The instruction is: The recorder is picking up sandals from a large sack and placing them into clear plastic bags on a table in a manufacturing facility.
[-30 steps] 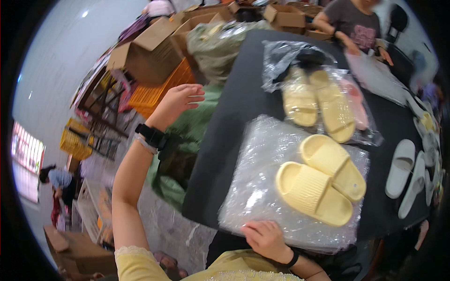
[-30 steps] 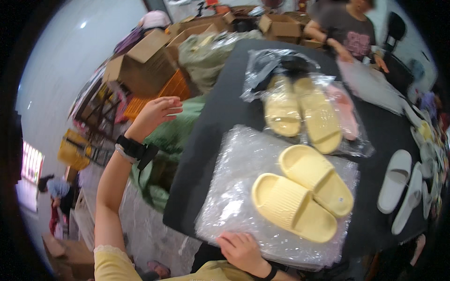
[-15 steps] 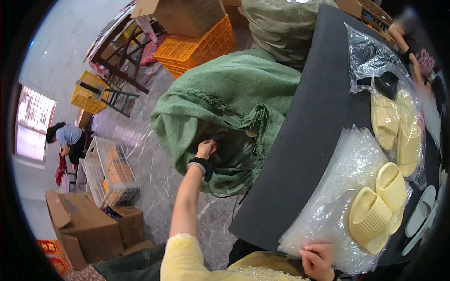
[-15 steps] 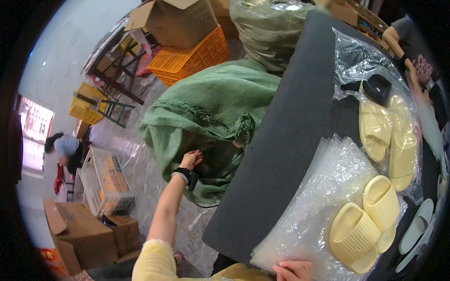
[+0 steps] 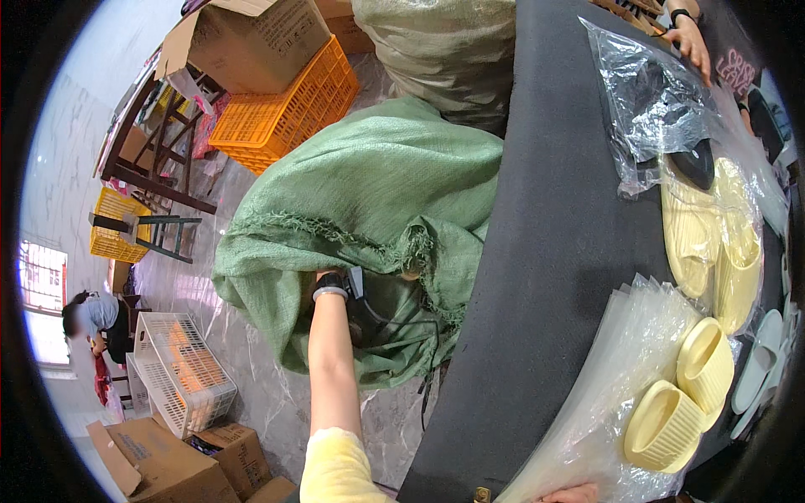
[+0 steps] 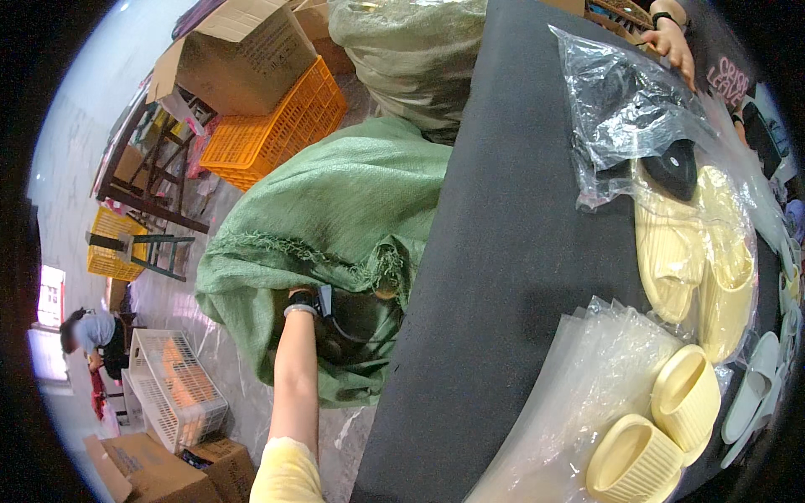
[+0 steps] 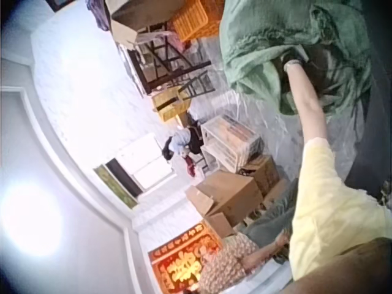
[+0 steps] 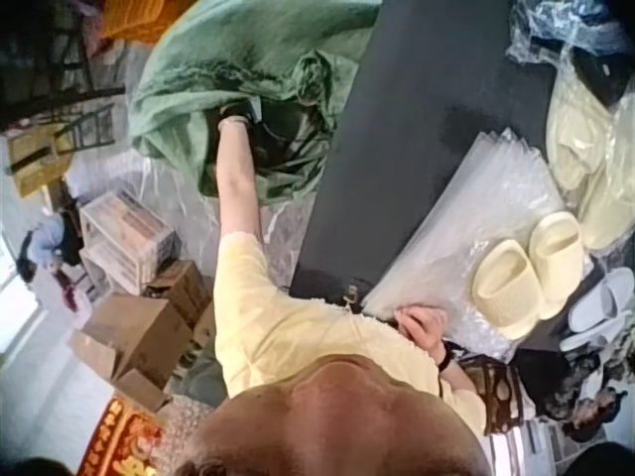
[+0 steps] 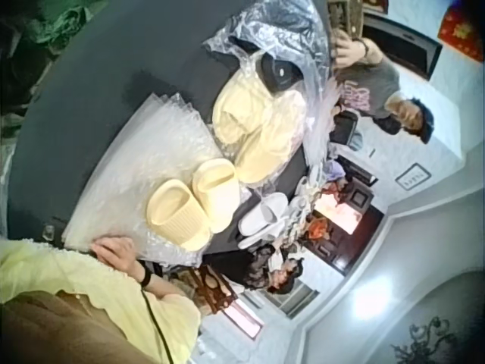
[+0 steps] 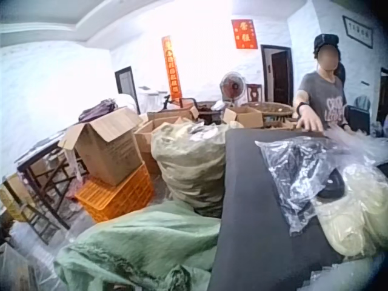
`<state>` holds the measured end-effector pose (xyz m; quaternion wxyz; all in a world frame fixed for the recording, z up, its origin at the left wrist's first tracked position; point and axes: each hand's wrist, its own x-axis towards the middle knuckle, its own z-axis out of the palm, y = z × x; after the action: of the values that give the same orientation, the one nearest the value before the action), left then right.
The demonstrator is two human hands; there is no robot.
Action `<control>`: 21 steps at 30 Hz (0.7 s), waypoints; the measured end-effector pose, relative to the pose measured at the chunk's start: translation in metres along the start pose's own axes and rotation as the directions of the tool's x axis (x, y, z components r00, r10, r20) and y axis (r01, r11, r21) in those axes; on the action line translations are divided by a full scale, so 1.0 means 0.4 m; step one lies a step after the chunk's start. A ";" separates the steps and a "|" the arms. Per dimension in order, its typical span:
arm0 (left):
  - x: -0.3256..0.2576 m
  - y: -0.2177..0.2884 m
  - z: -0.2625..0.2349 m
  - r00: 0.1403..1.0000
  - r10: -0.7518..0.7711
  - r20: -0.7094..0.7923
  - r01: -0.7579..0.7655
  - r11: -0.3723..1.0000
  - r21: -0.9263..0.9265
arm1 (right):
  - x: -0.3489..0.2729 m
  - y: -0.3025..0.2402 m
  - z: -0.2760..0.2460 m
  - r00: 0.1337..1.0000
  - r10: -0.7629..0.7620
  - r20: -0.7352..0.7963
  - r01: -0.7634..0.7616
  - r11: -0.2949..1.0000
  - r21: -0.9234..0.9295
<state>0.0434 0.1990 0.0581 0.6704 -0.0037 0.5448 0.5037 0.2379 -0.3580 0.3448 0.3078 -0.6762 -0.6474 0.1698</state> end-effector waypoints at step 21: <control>0.001 0.098 -0.176 0.971 0.201 0.130 -0.206 0.978 0.031 | 0.010 0.008 -0.009 1.000 -0.007 -0.020 0.009 0.998 0.062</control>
<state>-0.0342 0.1796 0.0504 0.6483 0.0989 0.5099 0.5567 0.2431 -0.3548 0.3461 0.3358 -0.6654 -0.6414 0.1819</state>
